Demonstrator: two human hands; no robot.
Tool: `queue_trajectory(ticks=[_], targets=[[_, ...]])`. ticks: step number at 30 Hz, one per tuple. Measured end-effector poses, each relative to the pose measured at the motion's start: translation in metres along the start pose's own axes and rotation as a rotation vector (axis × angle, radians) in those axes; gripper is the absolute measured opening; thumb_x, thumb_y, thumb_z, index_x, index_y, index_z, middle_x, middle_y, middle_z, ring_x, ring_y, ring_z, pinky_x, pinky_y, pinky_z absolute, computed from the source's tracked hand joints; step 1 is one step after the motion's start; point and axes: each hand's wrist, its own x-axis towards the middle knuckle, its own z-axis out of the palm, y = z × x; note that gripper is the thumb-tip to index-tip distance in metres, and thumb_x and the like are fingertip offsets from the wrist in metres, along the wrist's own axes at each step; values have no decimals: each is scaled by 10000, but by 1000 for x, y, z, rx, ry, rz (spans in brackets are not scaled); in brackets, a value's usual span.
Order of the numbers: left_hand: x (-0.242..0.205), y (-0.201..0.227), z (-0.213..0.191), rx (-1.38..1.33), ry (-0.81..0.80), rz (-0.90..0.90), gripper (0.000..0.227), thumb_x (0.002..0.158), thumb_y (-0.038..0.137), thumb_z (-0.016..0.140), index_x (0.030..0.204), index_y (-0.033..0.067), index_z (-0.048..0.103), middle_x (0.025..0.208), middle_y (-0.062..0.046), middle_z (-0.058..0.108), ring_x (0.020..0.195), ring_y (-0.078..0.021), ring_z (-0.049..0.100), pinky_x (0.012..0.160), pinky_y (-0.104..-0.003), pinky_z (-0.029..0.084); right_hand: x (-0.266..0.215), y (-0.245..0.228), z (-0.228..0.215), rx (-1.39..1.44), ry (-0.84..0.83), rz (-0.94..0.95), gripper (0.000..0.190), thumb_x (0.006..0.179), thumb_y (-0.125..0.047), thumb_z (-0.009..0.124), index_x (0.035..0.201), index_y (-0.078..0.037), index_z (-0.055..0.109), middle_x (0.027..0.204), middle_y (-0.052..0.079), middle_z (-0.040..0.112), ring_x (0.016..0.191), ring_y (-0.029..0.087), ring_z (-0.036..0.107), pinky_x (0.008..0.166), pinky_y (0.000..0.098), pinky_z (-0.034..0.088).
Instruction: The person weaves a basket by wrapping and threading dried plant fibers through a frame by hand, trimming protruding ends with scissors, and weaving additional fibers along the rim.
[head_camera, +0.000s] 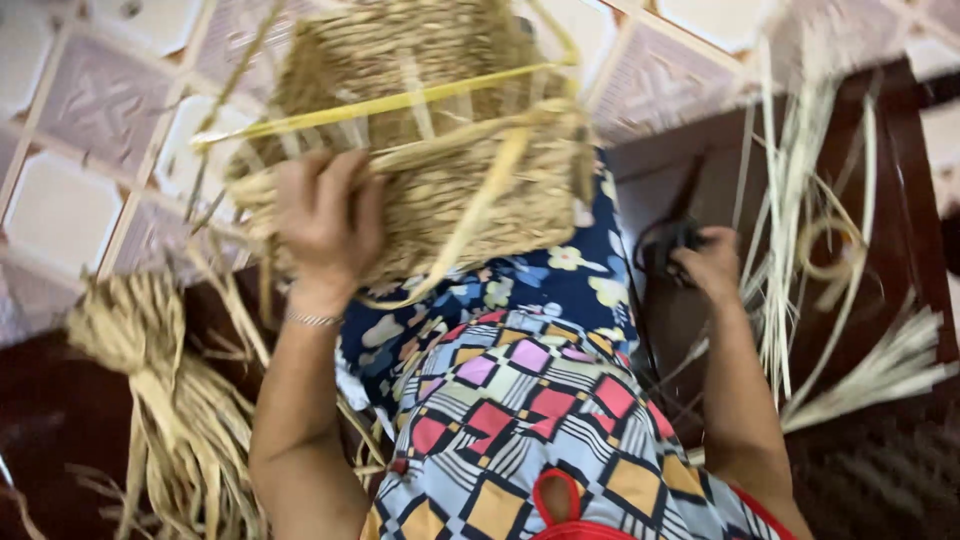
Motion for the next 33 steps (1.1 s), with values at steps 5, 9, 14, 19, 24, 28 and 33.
queue_trajectory(ticks=[5,9,14,19,24,28,33], targets=[[-1,5,-1,-61,38,-22,274,943,65,827,1149,63,647,1076,-117,600,950,-294,581,806,-425,469,-22,-53,-29,239,-25,-146,567,888,-142,789,1357,-89,476,966,49,679,671,83,636,464,235,474],[-1,6,3,-68,61,13,272,940,63,819,1155,83,652,1058,-89,594,917,-272,558,774,-414,447,-81,-143,-53,318,-172,-398,550,1036,-318,712,1428,8,506,859,8,573,573,72,525,402,229,396],[-7,8,7,-59,81,29,280,946,85,811,1180,91,655,1092,-87,590,946,-279,553,790,-417,449,-123,-228,-62,-202,-265,-1225,726,912,-465,694,1479,-43,532,826,21,621,614,97,582,512,255,447],[-16,4,14,-57,94,47,273,958,67,785,1200,93,661,1152,-99,592,967,-281,547,804,-423,455,-178,-293,-45,-605,-254,-1241,823,708,-492,847,1373,-61,627,735,56,637,638,166,658,557,341,537],[-19,4,20,-38,101,61,296,944,76,785,1218,93,673,1185,-109,582,984,-282,546,801,-419,446,-195,-316,-31,-709,-170,-1357,765,710,-469,882,1303,-41,659,802,109,706,680,225,697,632,382,569],[-22,4,19,-15,76,55,323,923,71,772,1234,98,689,1205,-89,574,996,-272,545,819,-417,453,-200,-335,-30,-796,-217,-1292,745,668,-470,884,1242,-39,682,763,114,709,666,263,704,611,399,557],[-24,3,23,4,80,75,301,935,63,762,1229,88,704,1250,-89,540,1049,-265,548,835,-402,459,-188,-349,-25,-818,-352,-1295,782,707,-552,835,1282,-53,654,923,130,752,685,258,728,590,386,571]])
